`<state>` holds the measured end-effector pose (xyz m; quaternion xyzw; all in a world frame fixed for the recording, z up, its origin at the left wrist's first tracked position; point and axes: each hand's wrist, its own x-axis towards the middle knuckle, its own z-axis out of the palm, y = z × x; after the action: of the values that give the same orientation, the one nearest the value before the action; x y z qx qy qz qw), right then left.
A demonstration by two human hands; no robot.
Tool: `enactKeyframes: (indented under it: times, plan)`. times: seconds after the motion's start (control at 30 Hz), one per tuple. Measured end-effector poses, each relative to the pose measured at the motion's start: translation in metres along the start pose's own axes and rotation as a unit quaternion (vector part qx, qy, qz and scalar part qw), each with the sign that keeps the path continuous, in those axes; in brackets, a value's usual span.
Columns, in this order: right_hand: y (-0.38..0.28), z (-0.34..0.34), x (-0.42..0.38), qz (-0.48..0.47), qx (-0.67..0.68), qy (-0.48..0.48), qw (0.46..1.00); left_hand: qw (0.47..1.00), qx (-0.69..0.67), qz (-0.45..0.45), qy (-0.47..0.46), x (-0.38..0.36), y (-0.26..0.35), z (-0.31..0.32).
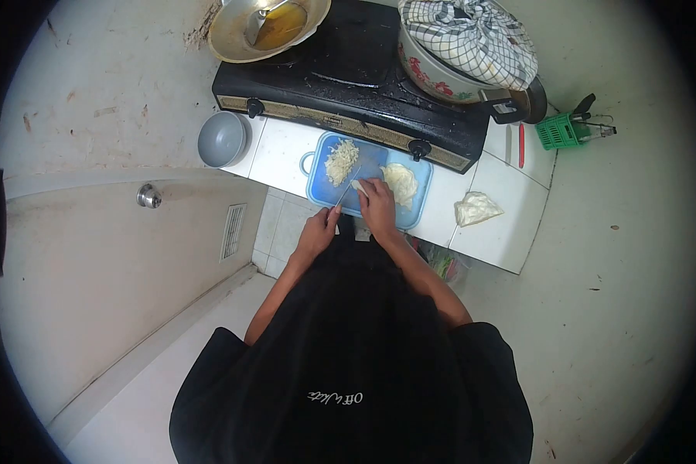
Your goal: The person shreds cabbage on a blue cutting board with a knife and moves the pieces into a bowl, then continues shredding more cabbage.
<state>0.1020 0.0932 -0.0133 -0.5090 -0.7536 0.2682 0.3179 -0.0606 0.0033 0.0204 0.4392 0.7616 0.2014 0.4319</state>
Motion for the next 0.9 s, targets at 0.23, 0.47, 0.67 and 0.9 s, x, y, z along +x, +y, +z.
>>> enactKeyframes:
  times: [0.23, 0.47, 0.67, 0.9]
  plan:
    - [0.008, 0.002, 0.005, 0.009, -0.013, -0.048, 0.999, 1.0, 0.013, -0.014, 0.003, 0.001, 0.002, 0.0]
    - [0.008, -0.014, 0.002, 0.002, -0.035, -0.032, 0.999, 1.0, 0.0, -0.006, 0.002, 0.005, -0.001, -0.001]
    - [0.013, -0.007, 0.004, 0.028, -0.017, -0.032, 0.999, 1.0, 0.009, -0.005, -0.005, 0.004, -0.002, 0.002]
    - [0.015, -0.001, 0.002, 0.024, -0.015, -0.022, 0.999, 0.999, 0.038, -0.004, -0.002, 0.0, 0.0, 0.007]
